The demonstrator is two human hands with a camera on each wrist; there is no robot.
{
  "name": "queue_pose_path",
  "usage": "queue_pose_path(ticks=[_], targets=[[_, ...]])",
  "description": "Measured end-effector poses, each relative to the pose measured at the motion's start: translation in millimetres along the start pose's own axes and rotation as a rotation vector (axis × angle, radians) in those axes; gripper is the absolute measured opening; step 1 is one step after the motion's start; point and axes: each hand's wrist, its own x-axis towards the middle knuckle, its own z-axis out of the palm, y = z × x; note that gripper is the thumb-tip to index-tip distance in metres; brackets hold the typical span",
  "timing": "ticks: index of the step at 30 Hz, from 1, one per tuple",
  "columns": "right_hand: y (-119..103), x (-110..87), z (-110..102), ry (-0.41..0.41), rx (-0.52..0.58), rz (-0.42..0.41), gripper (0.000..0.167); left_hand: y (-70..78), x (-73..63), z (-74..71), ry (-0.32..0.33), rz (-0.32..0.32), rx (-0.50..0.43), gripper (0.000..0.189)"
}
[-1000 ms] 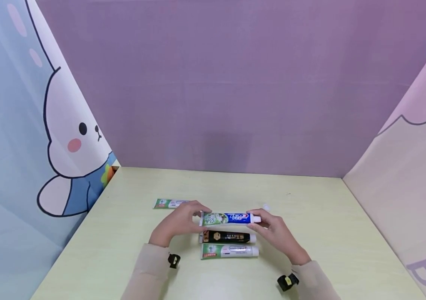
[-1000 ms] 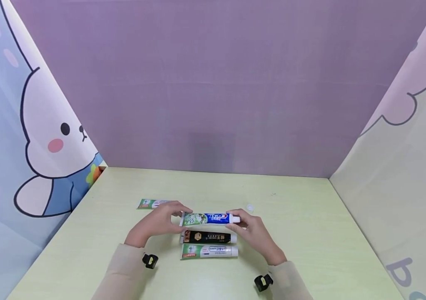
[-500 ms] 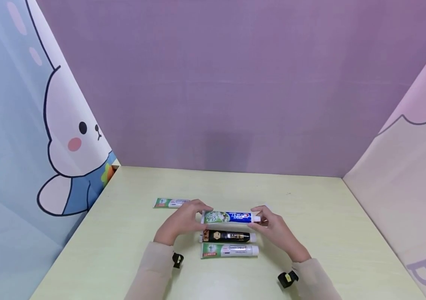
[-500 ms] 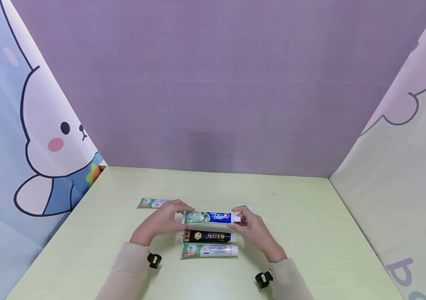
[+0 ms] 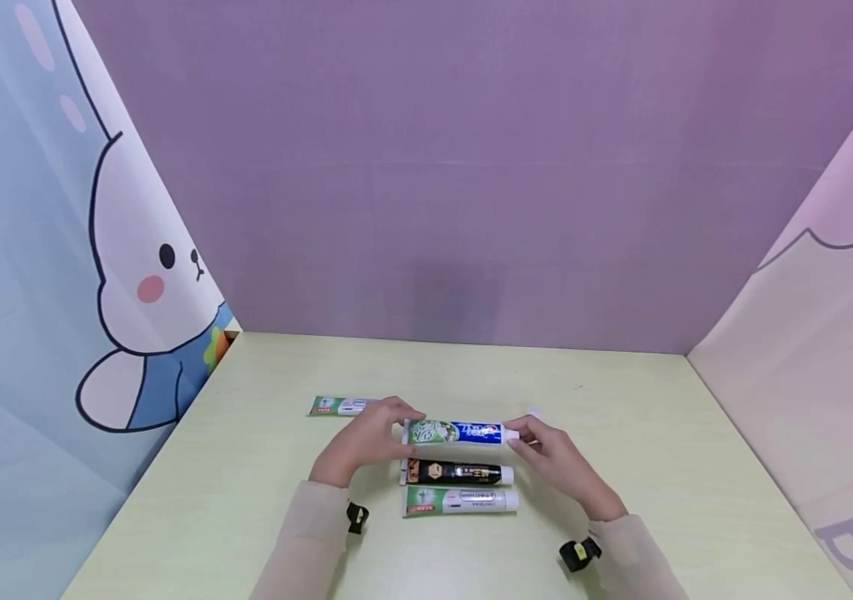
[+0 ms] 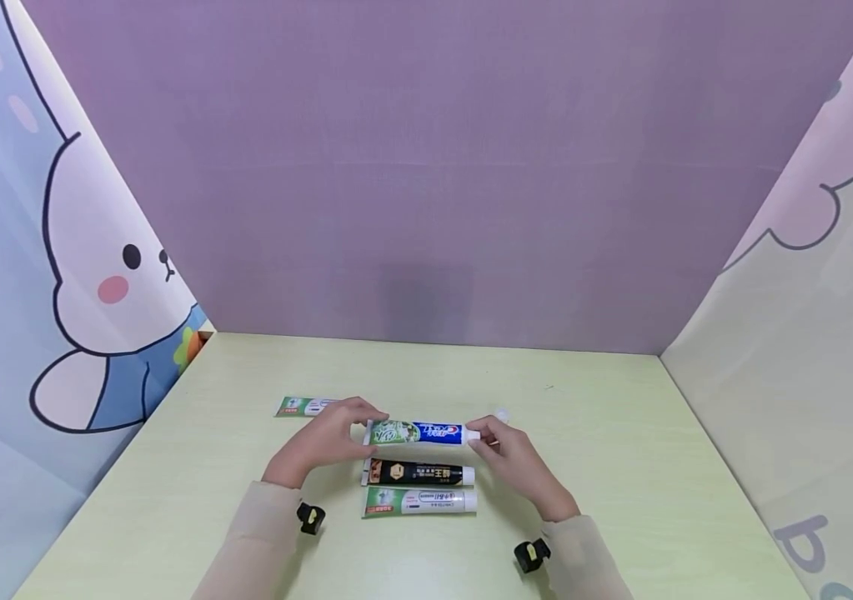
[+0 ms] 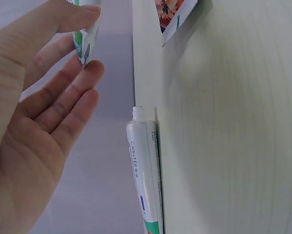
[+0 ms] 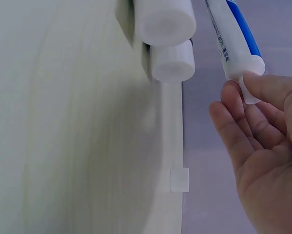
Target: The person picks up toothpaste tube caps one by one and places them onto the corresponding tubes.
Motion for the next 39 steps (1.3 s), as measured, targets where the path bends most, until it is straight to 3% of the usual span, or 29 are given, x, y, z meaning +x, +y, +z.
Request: queue_pose_path(ticks=[8,18,39], targets=[[8,3.0,4,0.052,-0.022,0.028,0.015,-3.4,4.8,7.5,-0.008,-0.028,0.016,0.048],[18,6.7,9,-0.032,-0.021,0.134,0.015,-5.5,10.1,17.7,-0.054,-0.032,0.023,0.049],[15,16.9,4,-0.074,-0.066,0.167,0.013,-10.5,19.9,24.7,-0.107,-0.045,0.01,0.044]])
